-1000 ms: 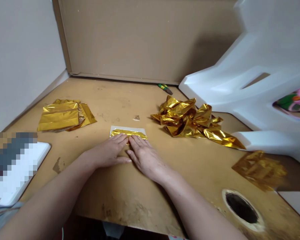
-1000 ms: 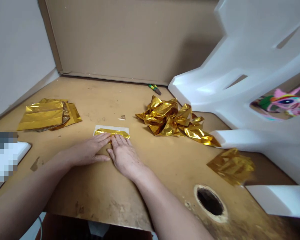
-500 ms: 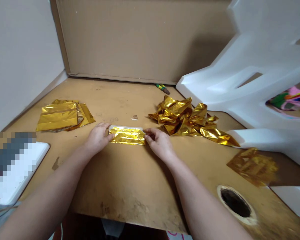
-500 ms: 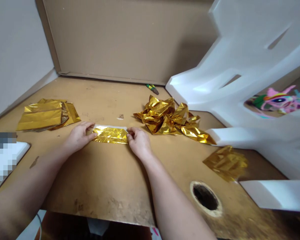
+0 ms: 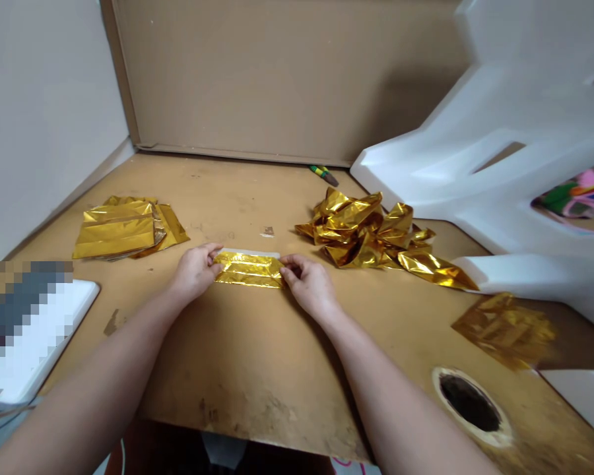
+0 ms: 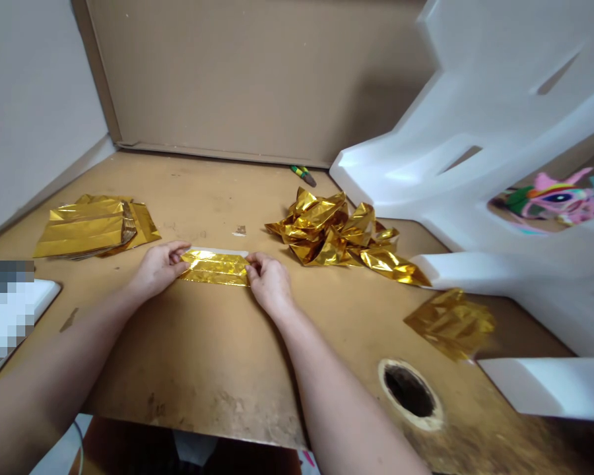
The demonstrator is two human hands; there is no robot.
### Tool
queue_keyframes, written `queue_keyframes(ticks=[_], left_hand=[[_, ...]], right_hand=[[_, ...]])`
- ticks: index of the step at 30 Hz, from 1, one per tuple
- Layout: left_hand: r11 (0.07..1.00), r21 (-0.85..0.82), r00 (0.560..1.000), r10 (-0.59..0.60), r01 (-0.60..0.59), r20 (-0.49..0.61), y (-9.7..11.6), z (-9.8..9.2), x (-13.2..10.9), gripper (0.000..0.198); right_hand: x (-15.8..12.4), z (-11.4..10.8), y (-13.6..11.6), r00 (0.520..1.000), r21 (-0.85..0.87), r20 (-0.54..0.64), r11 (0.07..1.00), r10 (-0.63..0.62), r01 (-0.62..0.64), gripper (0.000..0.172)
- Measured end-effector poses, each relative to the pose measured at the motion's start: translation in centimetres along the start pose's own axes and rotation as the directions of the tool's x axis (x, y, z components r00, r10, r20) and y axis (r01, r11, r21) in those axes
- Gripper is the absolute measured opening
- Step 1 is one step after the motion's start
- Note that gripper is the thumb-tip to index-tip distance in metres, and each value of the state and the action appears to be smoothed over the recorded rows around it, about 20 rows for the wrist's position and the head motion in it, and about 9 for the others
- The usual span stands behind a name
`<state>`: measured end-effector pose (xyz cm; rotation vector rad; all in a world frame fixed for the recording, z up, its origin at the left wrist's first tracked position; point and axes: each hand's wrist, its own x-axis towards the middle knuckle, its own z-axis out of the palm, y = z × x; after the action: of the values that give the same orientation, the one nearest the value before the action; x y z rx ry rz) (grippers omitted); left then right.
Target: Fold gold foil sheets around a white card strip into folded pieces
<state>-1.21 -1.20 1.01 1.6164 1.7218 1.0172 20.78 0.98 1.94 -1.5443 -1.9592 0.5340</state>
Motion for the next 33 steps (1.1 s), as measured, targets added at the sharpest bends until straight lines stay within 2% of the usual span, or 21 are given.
queue_keyframes(ticks=[7,13,16,19,23,26,28,31,33], left_hand=[[0.979,-0.182,0.995,-0.096,0.09,-0.028,-0.3,0.3,0.4,0.035],[0.975,-0.198,0.993,-0.111,0.1,-0.047,-0.5,0.4,0.6,0.031],[0.992,-0.095,0.996,-0.081,0.078,-0.035,-0.6,0.4,0.5,0.032],[0.994,0.111,1.0,-0.018,0.02,-0.025,-0.3,0.0,0.2,0.034],[0.896,0.432,0.989,0.136,-0.101,-0.051,0.3,-0.4,-0.3,0.035],[0.805,0.534,0.945,0.325,-0.259,-0.031,0.7,-0.5,-0.8,0.036],[0.757,0.528,0.902,0.43,-0.385,0.042,1.0,-0.4,-1.0,0.033],[0.688,0.439,0.815,0.512,-0.579,0.272,1.5,-0.1,-1.6,0.028],[0.653,0.365,0.742,0.512,-0.664,0.433,1.8,0.1,-2.0,0.03]], right_hand=[[0.2,0.1,0.2,0.999,0.043,0.037,0.999,0.012,-0.014,0.012],[0.3,-0.1,0.2,0.999,-0.093,0.052,0.996,0.001,0.004,0.012],[0.3,-0.1,0.0,0.997,-0.14,0.074,0.99,0.017,-0.007,0.016],[0.3,-0.1,-0.1,0.996,-0.177,0.082,0.984,0.026,-0.011,0.016],[0.3,0.1,-0.2,0.997,-0.217,0.081,0.976,0.018,0.0,0.014],[0.2,0.1,-0.2,0.996,-0.233,0.082,0.972,0.025,-0.005,0.014],[0.2,0.1,-0.2,0.997,-0.237,0.08,0.972,0.023,-0.004,0.014],[0.2,0.1,-0.2,0.997,-0.235,0.077,0.972,0.007,0.011,0.014],[0.1,0.1,-0.2,0.997,-0.237,0.073,0.971,-0.004,0.022,0.015]])
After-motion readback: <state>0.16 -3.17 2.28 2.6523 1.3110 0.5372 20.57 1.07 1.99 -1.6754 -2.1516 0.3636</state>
